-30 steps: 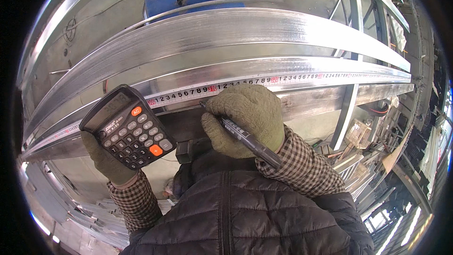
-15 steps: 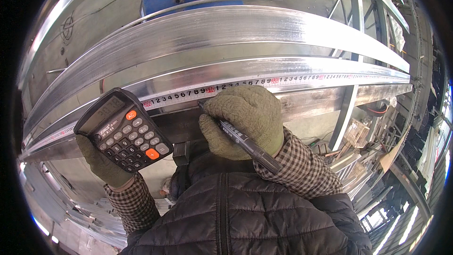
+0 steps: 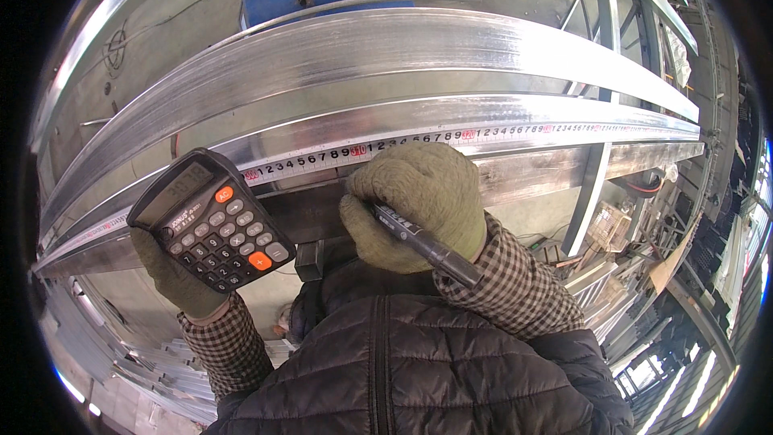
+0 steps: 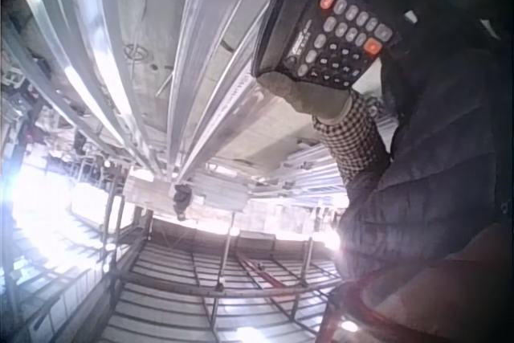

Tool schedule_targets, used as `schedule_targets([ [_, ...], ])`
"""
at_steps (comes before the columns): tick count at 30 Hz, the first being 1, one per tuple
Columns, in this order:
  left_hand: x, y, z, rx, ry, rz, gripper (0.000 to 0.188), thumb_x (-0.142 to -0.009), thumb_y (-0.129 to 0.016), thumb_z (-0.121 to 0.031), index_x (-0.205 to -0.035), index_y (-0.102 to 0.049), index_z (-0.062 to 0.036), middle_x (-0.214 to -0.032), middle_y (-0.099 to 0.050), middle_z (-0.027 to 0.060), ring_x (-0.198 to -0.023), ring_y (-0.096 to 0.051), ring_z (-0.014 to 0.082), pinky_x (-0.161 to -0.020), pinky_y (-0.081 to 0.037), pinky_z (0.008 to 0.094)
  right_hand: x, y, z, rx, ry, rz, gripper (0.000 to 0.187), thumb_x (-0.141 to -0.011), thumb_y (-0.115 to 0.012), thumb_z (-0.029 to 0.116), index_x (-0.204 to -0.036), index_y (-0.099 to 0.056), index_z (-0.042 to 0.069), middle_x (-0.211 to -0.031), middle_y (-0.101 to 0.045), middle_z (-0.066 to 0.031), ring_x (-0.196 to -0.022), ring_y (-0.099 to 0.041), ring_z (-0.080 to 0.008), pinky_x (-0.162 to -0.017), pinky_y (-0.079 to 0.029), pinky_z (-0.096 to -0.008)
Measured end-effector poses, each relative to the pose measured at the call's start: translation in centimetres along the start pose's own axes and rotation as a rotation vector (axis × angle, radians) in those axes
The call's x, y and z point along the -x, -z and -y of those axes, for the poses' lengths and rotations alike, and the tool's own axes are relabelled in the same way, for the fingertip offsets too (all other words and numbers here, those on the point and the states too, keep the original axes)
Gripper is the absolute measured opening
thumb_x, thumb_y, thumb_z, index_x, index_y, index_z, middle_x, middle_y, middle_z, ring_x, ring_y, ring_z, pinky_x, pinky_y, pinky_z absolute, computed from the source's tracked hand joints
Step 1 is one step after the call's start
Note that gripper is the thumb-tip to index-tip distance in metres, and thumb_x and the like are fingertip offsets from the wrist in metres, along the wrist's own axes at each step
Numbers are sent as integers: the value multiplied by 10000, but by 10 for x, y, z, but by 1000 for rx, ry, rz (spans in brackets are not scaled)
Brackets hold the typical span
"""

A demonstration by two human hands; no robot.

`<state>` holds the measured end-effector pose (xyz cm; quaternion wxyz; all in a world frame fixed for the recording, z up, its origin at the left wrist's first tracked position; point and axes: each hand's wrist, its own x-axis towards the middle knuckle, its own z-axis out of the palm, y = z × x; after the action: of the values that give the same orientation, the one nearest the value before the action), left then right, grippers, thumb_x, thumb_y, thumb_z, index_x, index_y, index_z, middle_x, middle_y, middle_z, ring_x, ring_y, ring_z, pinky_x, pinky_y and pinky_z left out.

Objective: The person measures a long metal beam with a tape measure, uses a calculator to compute values, and marks measurement points on the beam with a marker. The person repeats this process for multiple points along the beam.

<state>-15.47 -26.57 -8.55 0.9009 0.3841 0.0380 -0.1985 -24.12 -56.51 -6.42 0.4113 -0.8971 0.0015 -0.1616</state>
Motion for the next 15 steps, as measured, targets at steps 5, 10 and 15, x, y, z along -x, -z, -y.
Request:
schedule_targets([
  [5, 7, 0, 0, -51, 24, -214, 635, -1138, -526, -512, -1477, -591, 21, -1402, -696, 257, -1163, -767, 358, -938, -699, 497, 1, 7, 2, -108, -89, 19, 153, -748, -850, 139, -844, -748, 77, -704, -715, -101, -616, -723, -306, -586, -588, -413],
  [10, 0, -10, -2, -19, 65, -60, 678, -1129, -533, -538, -1490, -574, 34, -1398, -690, 265, -1175, -761, 347, -962, -688, 480, 9, 10, 4, -179, -181, 7, 135, -817, -841, 151, -887, -755, 73, -739, -729, -112, -660, -738, -290, -622, -590, -402],
  [15, -3, -41, -1, -29, 109, -134, 688, -1133, -513, -549, -1470, -574, 48, -1343, -723, 248, -1110, -785, 325, -938, -696, 460, 18, 11, 14, -228, -175, -179, 166, -914, -816, 127, -1060, -783, 55, -890, -785, -141, -748, -769, -271, -686, -607, -380],
])
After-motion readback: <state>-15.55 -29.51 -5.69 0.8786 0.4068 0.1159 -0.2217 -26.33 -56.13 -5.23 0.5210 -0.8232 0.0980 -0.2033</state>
